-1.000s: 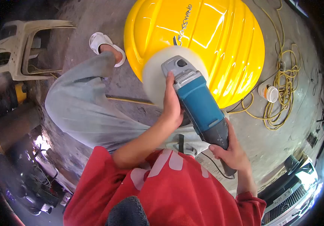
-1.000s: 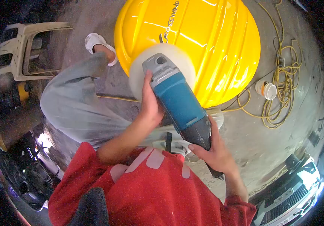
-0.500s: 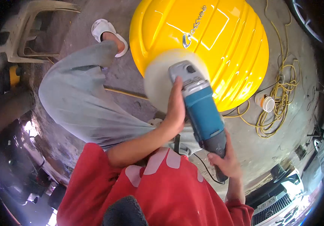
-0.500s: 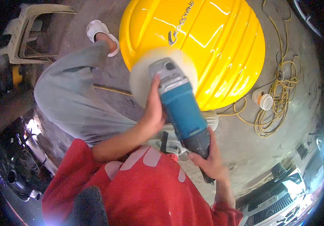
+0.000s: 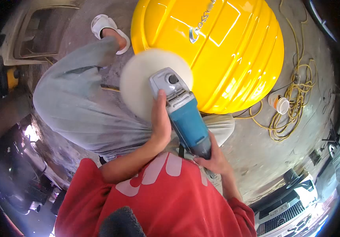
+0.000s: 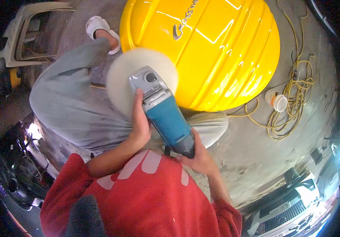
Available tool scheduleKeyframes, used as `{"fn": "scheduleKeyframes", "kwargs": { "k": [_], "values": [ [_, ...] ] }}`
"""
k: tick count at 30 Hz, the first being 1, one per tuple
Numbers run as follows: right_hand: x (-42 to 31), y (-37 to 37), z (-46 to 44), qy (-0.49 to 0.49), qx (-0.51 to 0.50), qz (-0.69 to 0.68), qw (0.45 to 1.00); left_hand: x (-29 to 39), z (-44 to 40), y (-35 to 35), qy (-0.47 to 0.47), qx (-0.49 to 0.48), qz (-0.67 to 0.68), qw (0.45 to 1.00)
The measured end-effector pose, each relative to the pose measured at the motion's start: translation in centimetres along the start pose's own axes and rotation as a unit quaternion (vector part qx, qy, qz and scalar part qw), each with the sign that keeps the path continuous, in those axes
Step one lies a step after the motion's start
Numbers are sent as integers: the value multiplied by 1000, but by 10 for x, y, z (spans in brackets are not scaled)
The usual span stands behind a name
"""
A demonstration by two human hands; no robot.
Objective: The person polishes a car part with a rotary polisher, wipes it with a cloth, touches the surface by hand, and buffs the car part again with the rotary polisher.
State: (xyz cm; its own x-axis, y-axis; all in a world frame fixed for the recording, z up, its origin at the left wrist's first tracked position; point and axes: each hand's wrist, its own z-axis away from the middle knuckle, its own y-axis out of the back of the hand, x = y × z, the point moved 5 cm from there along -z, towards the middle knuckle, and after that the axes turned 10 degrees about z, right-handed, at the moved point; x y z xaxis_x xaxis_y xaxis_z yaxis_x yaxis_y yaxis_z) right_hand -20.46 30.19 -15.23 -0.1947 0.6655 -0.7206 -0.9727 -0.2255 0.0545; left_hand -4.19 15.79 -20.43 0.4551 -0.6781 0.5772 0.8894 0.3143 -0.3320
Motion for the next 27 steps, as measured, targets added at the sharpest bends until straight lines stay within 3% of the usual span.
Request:
{"fn": "scheduleKeyframes", "kwargs": {
  "k": [3,5,10,15,19,27],
  "values": [
    [17,-19,-32,16,70,63,995,19,-2,-17,-78,-23,-24,996],
    [20,-23,-43,18,81,15,996,36,-2,-35,-157,-38,-144,976],
    [16,-16,-57,58,137,-82,985,41,-15,-75,-176,-83,-198,961],
    [20,-21,-62,67,102,-119,985,37,-21,-58,-154,-50,-225,961],
    [22,-27,-63,78,95,-62,990,36,-21,-34,-139,-4,-112,984],
    [30,-21,-58,67,127,-86,986,39,-16,-70,-170,-86,-198,961]
  ]
}}
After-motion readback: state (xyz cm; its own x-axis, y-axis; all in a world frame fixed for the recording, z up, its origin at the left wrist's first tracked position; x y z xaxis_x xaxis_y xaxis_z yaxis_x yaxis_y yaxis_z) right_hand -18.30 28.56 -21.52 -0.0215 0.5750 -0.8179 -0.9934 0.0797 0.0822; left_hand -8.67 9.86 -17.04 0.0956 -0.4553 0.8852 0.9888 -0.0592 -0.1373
